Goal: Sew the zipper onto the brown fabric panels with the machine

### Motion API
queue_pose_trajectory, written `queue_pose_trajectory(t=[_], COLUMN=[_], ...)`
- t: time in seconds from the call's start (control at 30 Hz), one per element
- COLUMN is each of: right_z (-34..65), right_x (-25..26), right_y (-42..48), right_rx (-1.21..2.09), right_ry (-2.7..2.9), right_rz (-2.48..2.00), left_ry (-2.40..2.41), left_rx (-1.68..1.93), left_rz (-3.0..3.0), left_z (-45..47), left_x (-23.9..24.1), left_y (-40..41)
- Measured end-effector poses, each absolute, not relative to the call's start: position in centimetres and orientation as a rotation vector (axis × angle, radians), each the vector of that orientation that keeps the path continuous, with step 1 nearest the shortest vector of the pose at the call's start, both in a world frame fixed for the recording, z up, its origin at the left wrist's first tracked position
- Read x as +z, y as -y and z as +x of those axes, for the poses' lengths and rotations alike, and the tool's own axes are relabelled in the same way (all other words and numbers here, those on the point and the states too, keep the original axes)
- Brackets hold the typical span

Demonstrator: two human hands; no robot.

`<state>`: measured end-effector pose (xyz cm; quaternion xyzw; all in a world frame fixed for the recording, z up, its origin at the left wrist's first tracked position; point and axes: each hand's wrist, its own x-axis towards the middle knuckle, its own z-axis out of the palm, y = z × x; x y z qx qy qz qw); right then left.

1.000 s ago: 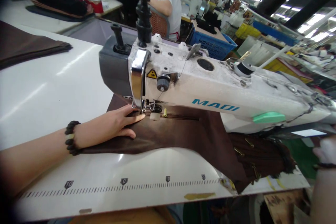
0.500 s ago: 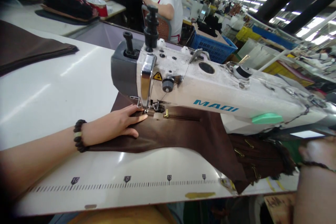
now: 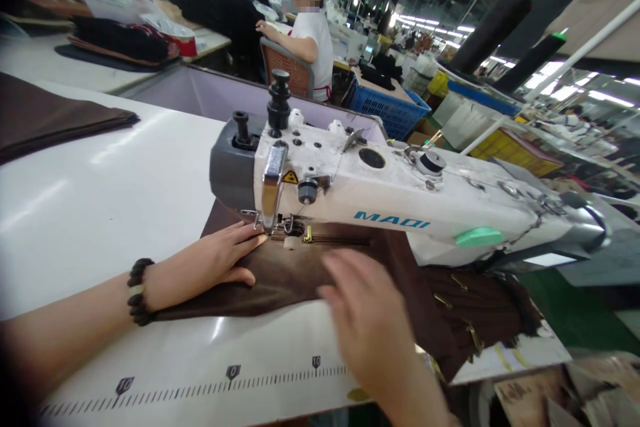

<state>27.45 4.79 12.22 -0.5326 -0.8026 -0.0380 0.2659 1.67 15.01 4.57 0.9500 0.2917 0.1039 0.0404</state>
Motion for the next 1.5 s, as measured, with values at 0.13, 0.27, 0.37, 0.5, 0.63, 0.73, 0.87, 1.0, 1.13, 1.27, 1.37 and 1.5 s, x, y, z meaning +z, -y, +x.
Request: queue_pose_trajectory(t=[0.13, 0.27, 0.37, 0.5, 0.63, 0.73, 0.87, 1.0, 1.13, 1.27, 1.37, 1.5], right_z=[20.9, 20.7, 21.5, 21.7, 21.6, 21.6, 21.6, 21.7, 21.8, 21.7, 21.6, 21.5], right_x=[7.5, 5.6, 4.9, 4.6, 4.7, 4.8, 4.7, 4.7, 4.8, 5.0, 5.0, 5.0], right_y=[-8.1, -9.8, -9.6, -9.4, -9.7, -9.7, -9.7, -9.7, -9.6, -9.6, -9.6, -9.7], right_rx=[0.177, 0.413, 0.451, 0.497, 0.514, 0.526, 0.517, 0.492, 0.478, 0.485, 0.491, 0.514], right_ry=[2.374, 2.319, 2.282, 2.254, 2.248, 2.236, 2.243, 2.258, 2.277, 2.29, 2.294, 2.292], right_rz=[-1.594, -1.638, -1.568, -1.544, -1.572, -1.562, -1.562, -1.591, -1.594, -1.593, -1.597, -1.623], left_ry=[-0.892, -0.908, -0.911, -0.919, -0.874, -0.848, -0.792, -0.806, -0.817, -0.825, -0.839, -0.816], left_rx=[0.316, 0.271, 0.26, 0.298, 0.387, 0.397, 0.367, 0.303, 0.262, 0.248, 0.255, 0.26], left_rz=[2.91, 2.955, 2.979, 2.975, 2.953, 2.953, 2.974, 2.974, 2.978, 2.993, 2.999, 3.032], left_z=[1.5, 1.5, 1.7, 1.9, 1.8, 1.7, 2.0, 2.3, 2.3, 2.3, 2.2, 2.2], left_x=[4.3, 4.3, 4.6, 4.6, 4.1, 4.1, 4.5, 4.9, 5.1, 5.2, 5.1, 5.0], left_y=[-15.2, -15.3, -15.2, -15.2, -15.2, -15.3, -15.3, -15.3, -15.2, -15.2, -15.2, -15.3])
